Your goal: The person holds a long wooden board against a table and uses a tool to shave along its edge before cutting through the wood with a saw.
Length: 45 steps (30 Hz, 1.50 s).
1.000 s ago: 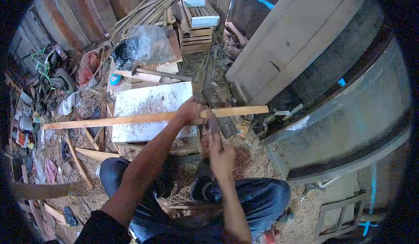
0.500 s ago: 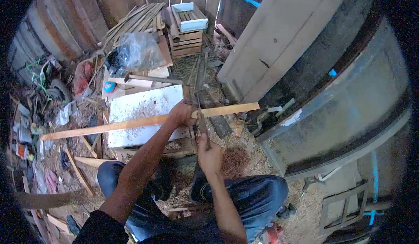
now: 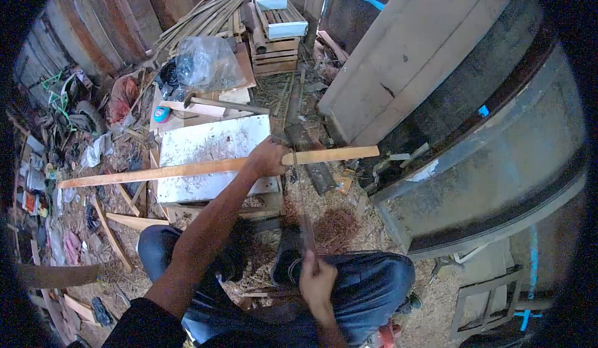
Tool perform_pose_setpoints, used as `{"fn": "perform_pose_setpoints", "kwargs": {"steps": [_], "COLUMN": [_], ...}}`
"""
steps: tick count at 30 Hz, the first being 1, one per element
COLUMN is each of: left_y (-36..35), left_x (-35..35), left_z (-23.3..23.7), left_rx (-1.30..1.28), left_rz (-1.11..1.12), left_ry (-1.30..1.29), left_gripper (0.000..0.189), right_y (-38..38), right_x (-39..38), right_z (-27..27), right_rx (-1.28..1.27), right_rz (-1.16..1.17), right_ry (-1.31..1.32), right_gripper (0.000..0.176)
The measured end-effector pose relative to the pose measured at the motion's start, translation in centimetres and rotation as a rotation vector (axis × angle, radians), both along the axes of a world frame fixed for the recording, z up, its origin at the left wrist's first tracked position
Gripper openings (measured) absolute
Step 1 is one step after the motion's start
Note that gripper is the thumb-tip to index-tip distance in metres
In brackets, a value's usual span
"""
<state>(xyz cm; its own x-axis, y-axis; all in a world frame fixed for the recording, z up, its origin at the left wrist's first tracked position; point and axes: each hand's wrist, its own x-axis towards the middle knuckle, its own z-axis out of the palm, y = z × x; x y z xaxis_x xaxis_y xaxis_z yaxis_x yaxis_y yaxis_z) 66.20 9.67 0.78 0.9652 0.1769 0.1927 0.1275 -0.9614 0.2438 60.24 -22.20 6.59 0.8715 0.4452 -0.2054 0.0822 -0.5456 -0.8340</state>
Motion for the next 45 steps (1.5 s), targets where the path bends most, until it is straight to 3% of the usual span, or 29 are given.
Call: {"fn": "perform_pose_setpoints", "kwargs": {"steps": [2, 4, 9, 11, 12, 15, 17, 19, 20, 21, 23, 25, 26, 29, 32, 36, 38, 41, 45], "left_y": [-0.8, -0.2, -0.1, -0.2, -0.3, -0.5, -0.7, -0.8, -0.8, -1.2, -2.1, -2.3, -1.9, -2.8, -1.8, -3.1, -3.6, -2.4, -3.0], "left_x": [0.2, 0.8, 1.1, 0.7, 0.6, 0.9, 0.7, 0.3, 0.3, 0.0, -0.6, -0.7, -0.6, -0.7, -0.2, -0.5, -0.6, 0.5, -0.1], "left_z": [0.2, 0.4, -0.8, -0.1, -0.1, 0.9, 1.7, 0.0, -0.7, -0.2, 0.4, -0.2, -2.1, -0.4, -2.9, 0.1, 1.4, -0.9, 0.7], "left_rx": [0.027, 0.011, -0.059, -0.062, -0.06, -0.057, -0.028, -0.011, 0.013, 0.034, 0.039, -0.012, 0.034, -0.035, -0.014, -0.003, 0.063, 0.026, -0.001], "left_rz": [0.003, 0.065, 0.03, 0.037, 0.058, 0.042, 0.081, 0.082, 0.079, 0.072, 0.054, 0.043, -0.002, -0.008, -0.037, 0.037, 0.09, 0.068, 0.044], "left_ry": [0.035, 0.203, 0.088, 0.099, 0.102, 0.092, 0.267, 0.186, 0.117, 0.051, 0.065, 0.221, 0.098, 0.219, 0.089, 0.119, 0.288, 0.242, 0.208], "left_gripper": [0.023, 0.023, 0.024, 0.024, 0.024, 0.025, 0.028, 0.031, 0.034, 0.036, 0.041, 0.044, 0.048, 0.047, 0.045, 0.043, 0.042, 0.039, 0.038], "right_y": [3.8, 7.1, 6.1, 5.8, 6.0, 6.3, 6.3, 6.1, 5.6, 5.3, 4.4, 3.6, 3.3, 3.0, 3.0, 3.9, 3.7, 1.2, -1.1], "right_x": [2.5, 2.9, 4.5, 4.8, 4.2, 4.0, 4.0, 4.1, 4.4, 4.2, 3.3, 2.5, 2.2, 1.4, 1.6, 1.9, 1.7, -0.1, -0.8], "right_z": [-1.8, 0.0, -3.4, -3.7, -1.0, -2.6, -2.3, -1.0, 0.1, 0.3, 0.1, -0.3, -0.4, 0.8, 1.0, 3.0, 4.9, 5.9, 6.3], "right_rx": [0.015, 0.055, 0.27, 0.194, 0.07, 0.169, 0.219, 0.254, 0.078, 0.092, 0.211, 0.217, 0.21, 0.146, 0.176, 0.192, 0.043, 0.074, 0.106], "right_rz": [0.025, -0.021, -0.031, 0.0, 0.022, 0.049, 0.038, 0.049, 0.105, 0.093, 0.109, 0.111, 0.116, 0.122, 0.166, 0.092, 0.101, 0.105, 0.053], "right_ry": [-0.072, -0.104, 0.021, 0.071, 0.049, -0.117, -0.118, -0.062, 0.048, 0.051, -0.145, -0.095, -0.043, -0.079, -0.006, -0.082, -0.033, -0.144, 0.0], "right_gripper": [0.043, 0.043, 0.043, 0.044, 0.046, 0.048, 0.048, 0.048, 0.048, 0.048, 0.046, 0.045, 0.045, 0.044, 0.045, 0.046, 0.047, 0.046, 0.046]}}
